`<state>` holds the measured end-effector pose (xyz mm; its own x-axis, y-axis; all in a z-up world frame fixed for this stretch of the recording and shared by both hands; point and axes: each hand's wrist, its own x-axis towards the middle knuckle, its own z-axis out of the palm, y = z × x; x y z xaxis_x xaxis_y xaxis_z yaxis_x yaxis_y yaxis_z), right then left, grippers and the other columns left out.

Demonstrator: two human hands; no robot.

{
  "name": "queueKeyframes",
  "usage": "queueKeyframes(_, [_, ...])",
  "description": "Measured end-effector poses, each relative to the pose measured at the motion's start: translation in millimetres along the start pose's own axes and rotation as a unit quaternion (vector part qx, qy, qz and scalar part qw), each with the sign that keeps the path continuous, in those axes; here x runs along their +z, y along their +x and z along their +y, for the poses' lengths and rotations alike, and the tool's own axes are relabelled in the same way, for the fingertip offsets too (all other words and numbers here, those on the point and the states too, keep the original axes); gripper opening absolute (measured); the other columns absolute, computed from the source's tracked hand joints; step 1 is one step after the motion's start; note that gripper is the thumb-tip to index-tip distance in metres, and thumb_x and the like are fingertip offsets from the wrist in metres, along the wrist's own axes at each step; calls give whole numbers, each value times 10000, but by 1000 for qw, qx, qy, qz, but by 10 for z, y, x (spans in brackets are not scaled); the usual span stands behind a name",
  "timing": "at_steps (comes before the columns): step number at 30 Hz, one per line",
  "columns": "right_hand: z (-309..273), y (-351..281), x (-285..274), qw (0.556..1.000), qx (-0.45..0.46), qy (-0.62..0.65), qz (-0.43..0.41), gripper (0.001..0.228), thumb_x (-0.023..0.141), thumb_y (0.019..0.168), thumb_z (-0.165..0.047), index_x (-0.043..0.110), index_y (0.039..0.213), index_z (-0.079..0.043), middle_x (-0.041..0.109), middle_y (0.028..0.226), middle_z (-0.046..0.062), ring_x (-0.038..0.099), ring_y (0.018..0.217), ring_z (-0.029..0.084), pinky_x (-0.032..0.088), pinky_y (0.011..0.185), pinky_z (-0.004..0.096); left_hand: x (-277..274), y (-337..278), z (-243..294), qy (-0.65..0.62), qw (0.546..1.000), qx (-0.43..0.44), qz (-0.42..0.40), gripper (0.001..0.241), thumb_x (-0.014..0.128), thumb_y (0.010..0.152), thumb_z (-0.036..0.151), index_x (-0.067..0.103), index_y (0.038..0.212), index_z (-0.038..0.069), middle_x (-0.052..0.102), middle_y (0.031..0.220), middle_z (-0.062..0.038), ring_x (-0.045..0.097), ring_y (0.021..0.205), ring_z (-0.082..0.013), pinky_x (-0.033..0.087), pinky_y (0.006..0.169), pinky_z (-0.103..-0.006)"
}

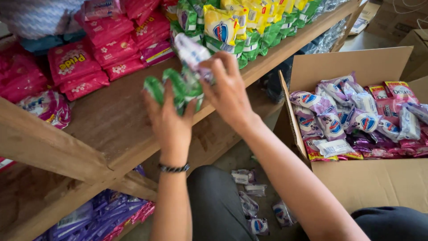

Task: The person sits on the floor in front of a wooden shelf and picks small wrapped soap and detergent packets one at a time, sorting them by color. They place green, yellow, and purple packets from the shelf and from the floor into an open cardboard box, arranging them inside.

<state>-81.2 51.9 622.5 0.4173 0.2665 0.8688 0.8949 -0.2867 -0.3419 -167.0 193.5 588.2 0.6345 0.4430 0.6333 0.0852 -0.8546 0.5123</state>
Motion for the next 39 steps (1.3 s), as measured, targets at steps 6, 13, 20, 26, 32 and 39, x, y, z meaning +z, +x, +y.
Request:
queueKeyframes(6, [110,-19,-139,994,101,39,6,382,784,903,-64,618,1247,-59,513,1302,194,631,1119,345,541,899,401,405,121,123,47,999,19,5,767,769,920,437,469,1534,87,219,1526,-467,223,1469,-608,264,1221,-593])
queueKeyframes(13, [277,67,-110,997,60,38,19,380,784,931,-49,610,1268,-71,518,1310,178,632,1168,345,550,986,410,218,464,374,57,998,30,1,649,622,1010,397,443,1520,38,338,1572,-340,313,1461,-512,217,1126,-666])
queueKeyframes(20, [336,114,-142,997,3,-75,10,678,788,803,-10,504,1414,-93,509,1297,196,584,1151,425,524,982,459,466,779,600,-69,991,67,-91,551,531,1049,210,400,1554,34,690,1211,-252,637,1131,-418,410,1084,-559])
queueKeyframes(26, [515,5,-58,989,130,74,11,630,748,927,-4,479,1485,-116,610,1265,150,693,1036,303,612,818,366,746,749,469,-63,986,150,-34,510,600,993,135,478,1462,-25,690,1217,-262,676,1026,-436,469,951,-550])
queueKeyframes(32, [652,-175,-203,996,79,43,5,676,796,974,-47,435,1543,-99,631,1254,129,677,1055,227,608,898,352,611,708,675,-30,988,121,-94,439,620,1011,126,552,1427,4,619,1335,-279,630,1135,-458,468,988,-540])
queueKeyframes(39, [638,-1035,-1086,947,285,106,-105,354,721,1015,-119,612,1346,-52,737,1109,60,668,878,108,579,762,285,465,-278,1223,-212,949,232,-26,253,588,1180,148,553,1414,57,640,1399,-150,629,1334,-279,497,1167,-364])
